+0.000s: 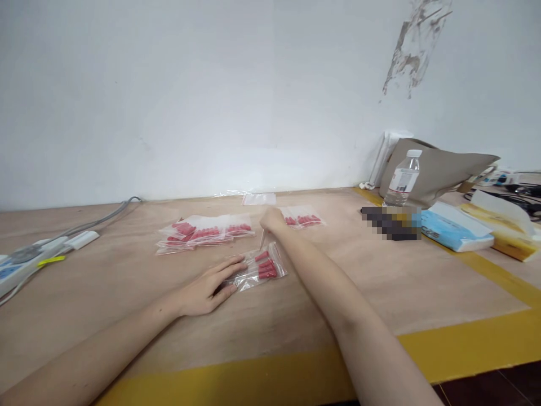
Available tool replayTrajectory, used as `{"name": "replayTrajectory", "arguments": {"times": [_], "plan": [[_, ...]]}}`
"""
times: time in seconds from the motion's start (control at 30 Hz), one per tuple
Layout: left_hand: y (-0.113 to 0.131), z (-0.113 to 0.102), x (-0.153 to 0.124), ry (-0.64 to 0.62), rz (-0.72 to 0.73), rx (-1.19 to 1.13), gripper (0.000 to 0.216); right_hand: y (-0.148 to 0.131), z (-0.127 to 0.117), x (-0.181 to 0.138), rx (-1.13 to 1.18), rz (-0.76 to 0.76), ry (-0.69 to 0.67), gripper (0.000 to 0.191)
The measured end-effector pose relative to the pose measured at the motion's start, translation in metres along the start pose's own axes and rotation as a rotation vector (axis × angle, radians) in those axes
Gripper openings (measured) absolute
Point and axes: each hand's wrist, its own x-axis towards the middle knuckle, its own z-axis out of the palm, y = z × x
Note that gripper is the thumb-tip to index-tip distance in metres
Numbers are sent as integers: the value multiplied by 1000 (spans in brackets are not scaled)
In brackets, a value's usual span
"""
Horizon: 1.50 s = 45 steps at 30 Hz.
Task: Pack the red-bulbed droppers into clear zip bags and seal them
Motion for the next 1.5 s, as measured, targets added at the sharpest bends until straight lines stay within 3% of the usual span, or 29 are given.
{"name": "replayTrajectory", "arguments": {"times": [0.17,0.23,0.3,0.47,0.6,0.73,0.83,0.93,1.03,1.27,1.5], "plan": [[0,-1,0,7,-1,-9,46,39,-51,-24,274,-23,196,19],[0,-2,0,7,-3,-7,45,60,-63,-39,625,9,301,14],[1,-3,1,6,-10,-7,45,78,-65,-52,818,46,314,16],[2,-3,0,12,-12,-23,44,90,-49,-73,964,119,295,21],[1,-2,0,9,-12,-22,44,79,-38,-81,1009,160,192,20],[1,-3,1,0,-18,-10,44,75,-31,-91,1006,174,-31,16],[2,-3,1,6,-26,-3,44,77,-31,-96,803,41,-140,17],[2,-3,1,15,-30,-14,44,77,-32,-98,526,-155,-113,17],[2,-3,1,19,-20,-29,44,73,-30,-101,421,-245,-153,17],[4,-4,2,17,-26,-37,44,62,-17,-105,532,-218,-298,19],[2,-3,2,34,-8,-34,45,68,-25,-103,677,-221,-468,30]]}}
